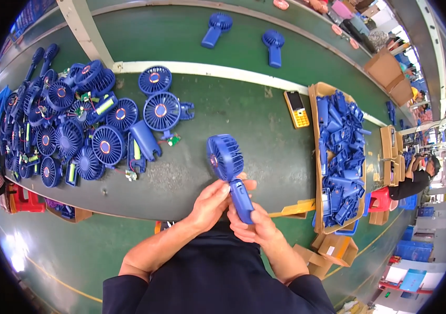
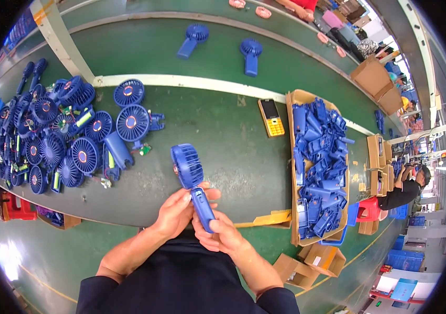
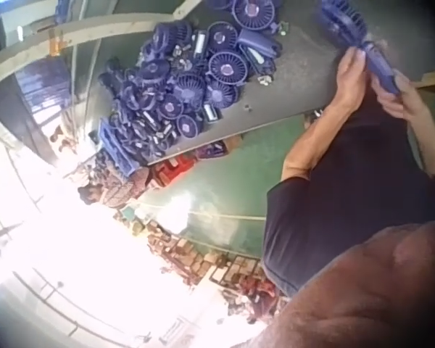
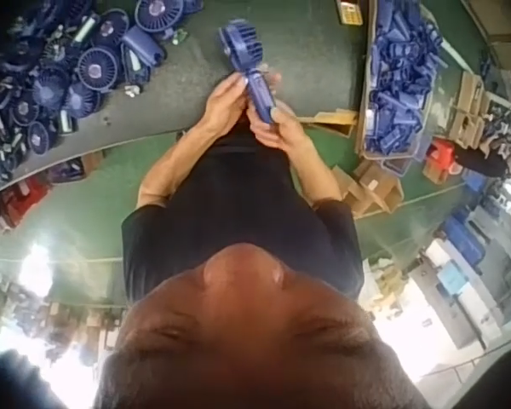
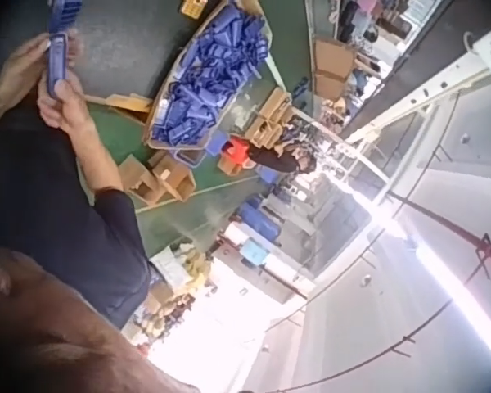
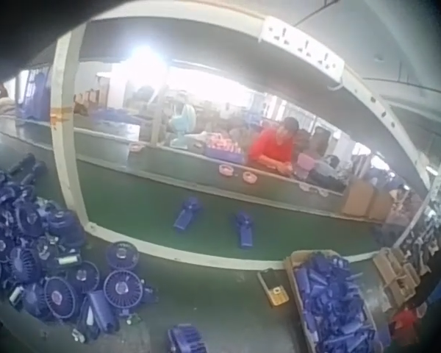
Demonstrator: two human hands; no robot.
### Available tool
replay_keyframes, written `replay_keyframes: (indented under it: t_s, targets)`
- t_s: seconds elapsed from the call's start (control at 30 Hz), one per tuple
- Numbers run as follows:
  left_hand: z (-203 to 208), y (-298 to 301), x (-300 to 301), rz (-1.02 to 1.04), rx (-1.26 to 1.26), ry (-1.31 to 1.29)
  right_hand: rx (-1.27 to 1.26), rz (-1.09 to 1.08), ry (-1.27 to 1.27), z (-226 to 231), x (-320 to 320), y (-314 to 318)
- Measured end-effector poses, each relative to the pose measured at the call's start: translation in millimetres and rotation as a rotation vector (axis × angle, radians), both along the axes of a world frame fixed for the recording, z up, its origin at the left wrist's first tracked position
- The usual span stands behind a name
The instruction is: The person assembles handheld fans by positioning internal circuit components into the handle bases, snapping casing covers onto the handles, testing the fan operation using the power button, and placing the assembled fans on the conveyor belt.
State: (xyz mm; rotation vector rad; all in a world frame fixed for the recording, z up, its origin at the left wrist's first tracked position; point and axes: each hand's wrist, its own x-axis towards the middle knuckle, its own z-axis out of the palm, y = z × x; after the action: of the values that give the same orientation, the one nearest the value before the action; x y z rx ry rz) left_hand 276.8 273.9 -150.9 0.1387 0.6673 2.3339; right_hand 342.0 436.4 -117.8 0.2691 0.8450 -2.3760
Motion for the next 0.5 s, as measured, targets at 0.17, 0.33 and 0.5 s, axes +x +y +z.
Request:
replay_keyframes:
  t_s: [0.17,0.33,0.5]
  targets:
    - [0,-5,-6,0.182,-0.174,0.036,0.528,-0.163,0.052,8,-51,10]
    - [-14,-11,2,0.152,-0.182,0.118,0.556,-0.211,0.01,12,-108,17]
    - [-18,-13,4,0.103,-0.225,0.231,0.496,-0.195,0.06,17,-133,15]
